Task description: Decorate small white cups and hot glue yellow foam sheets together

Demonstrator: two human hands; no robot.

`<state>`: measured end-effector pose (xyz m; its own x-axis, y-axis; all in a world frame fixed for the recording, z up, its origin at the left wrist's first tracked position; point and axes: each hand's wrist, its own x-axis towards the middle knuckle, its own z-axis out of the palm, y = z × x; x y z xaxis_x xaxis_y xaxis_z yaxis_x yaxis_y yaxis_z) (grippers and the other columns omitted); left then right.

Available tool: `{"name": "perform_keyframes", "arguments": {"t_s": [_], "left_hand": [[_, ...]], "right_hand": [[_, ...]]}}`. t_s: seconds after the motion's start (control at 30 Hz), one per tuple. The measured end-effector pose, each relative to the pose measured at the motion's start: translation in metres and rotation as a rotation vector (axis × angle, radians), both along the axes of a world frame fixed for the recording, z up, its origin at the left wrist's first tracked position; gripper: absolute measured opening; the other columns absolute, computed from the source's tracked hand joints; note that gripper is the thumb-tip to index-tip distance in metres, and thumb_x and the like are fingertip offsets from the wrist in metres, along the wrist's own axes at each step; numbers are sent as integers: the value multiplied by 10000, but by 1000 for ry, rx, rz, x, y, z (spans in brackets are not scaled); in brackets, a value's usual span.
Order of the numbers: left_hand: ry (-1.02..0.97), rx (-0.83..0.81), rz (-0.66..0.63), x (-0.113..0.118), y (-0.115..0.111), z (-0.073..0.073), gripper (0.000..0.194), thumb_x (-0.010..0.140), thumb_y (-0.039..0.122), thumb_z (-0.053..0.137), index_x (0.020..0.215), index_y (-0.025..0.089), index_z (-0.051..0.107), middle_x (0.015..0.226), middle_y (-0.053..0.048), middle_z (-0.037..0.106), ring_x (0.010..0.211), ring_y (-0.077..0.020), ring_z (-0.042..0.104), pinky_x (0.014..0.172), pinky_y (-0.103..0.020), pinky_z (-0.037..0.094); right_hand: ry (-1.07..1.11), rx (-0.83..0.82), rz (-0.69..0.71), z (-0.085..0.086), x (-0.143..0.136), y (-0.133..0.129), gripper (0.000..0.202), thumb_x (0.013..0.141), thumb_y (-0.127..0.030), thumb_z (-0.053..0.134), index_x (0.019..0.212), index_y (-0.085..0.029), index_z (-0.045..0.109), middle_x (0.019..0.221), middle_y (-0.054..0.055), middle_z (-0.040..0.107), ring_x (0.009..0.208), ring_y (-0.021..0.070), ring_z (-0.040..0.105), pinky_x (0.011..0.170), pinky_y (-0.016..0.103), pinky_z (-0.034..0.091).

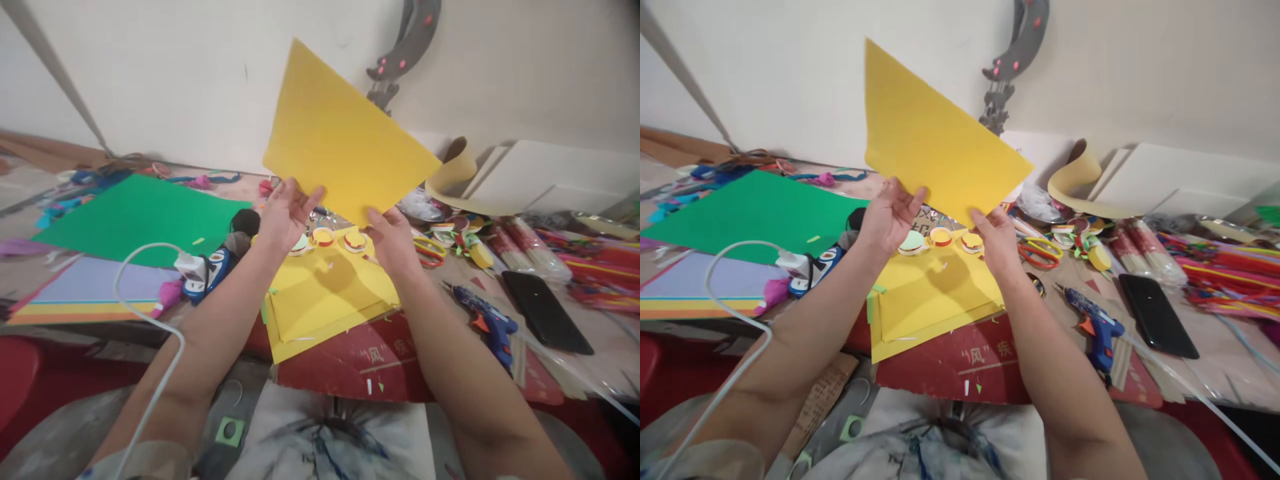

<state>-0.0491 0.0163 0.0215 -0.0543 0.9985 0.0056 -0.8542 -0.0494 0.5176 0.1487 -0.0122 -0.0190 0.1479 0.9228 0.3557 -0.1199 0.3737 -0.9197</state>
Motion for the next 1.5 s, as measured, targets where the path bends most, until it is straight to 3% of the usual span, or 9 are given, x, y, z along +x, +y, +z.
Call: {"name": "perform_keyframes", "arguments": {"t_s": [0.1, 0.3, 0.43, 0.63, 0.83, 1.03, 1.27, 1.4, 1.5], "left_hand": [[-48, 23, 122, -8, 2, 8, 160, 1033, 217, 606, 903, 247, 694, 862, 16, 791, 1012, -124, 784, 1009, -251, 612], [11, 37, 213, -27, 21, 6, 180, 1044, 278, 583, 955, 314, 735, 1084, 5, 821, 1338, -150, 654, 1024, -229, 596], [52, 114, 206, -25, 21, 7, 208, 1063, 259, 549, 932, 276, 710, 1160, 20, 809, 1392, -150, 610, 1094, -254, 569], [36, 194, 146, -16, 9, 12, 208, 1091, 183, 473, 976, 163, 646, 1338, -29, 739, 1516, -189, 471, 1183, -320, 508], [38, 137, 155, -21, 16, 10, 187, 1093, 212, 475, 1044, 167, 650, 1414, -39, 698, 1500, -197, 491, 1150, -301, 534], [65, 175, 170, -26, 16, 15, 237, 1120, 231, 413, 1096, 192, 646, 1353, 29, 728, 1464, -162, 533, 1148, -282, 531], [164, 188, 175, -24, 4, 20, 252, 1126, 241, 394, 1245, 203, 613, 1427, -3, 695, 1486, -190, 502, 1175, -340, 507], [141, 283, 190, -34, 0, 26, 223, 1112, 210, 416, 1167, 199, 632, 1462, -24, 680, 1551, -176, 410, 1264, -331, 412], [121, 304, 222, -38, -3, 29, 193, 1092, 271, 483, 1161, 261, 663, 1390, -3, 725, 1510, -172, 478, 1230, -327, 458]], "right_hand": [[-313, -16, 135, 5, 2, -6, 371, 932, -600, 621, 912, -238, 700, 934, 40, 766, 887, 190, 716, 791, 327, 569], [-1385, -11, 278, 10, -16, -25, 233, 970, -224, 649, 1134, -104, 762, 1257, 191, 735, 1194, 266, 681, 1058, 371, 484], [-1715, -106, 395, 18, -33, -44, 341, 1022, -340, 607, 1177, -66, 736, 1278, 239, 721, 1208, 325, 687, 1007, 370, 503], [-1737, -80, 485, 34, -45, -73, 398, 1047, -395, 553, 1235, -94, 735, 1254, 222, 747, 1186, 337, 709, 967, 376, 518], [-1194, 65, 898, 45, -40, -82, 311, 1013, -365, 592, 1224, -228, 775, 1203, 49, 801, 1082, 200, 742, 944, 301, 541], [-914, 103, 531, 16, -67, -74, 208, 973, -299, 642, 1079, -196, 789, 1112, 78, 798, 974, 186, 728, 866, 321, 559], [-1328, 10, 426, 10, -135, -70, 379, 924, -289, 732, 1237, -76, 723, 1226, 214, 718, 1039, 259, 708, 883, 328, 531], [-1569, -19, 468, 16, -155, -64, 341, 911, -233, 710, 1206, -63, 732, 1176, 217, 754, 1048, 292, 727, 814, 304, 504], [-1625, -42, 488, 12, -163, -54, 300, 903, -243, 709, 1148, -75, 751, 1098, 184, 788, 1012, 276, 743, 739, 282, 482]]}}
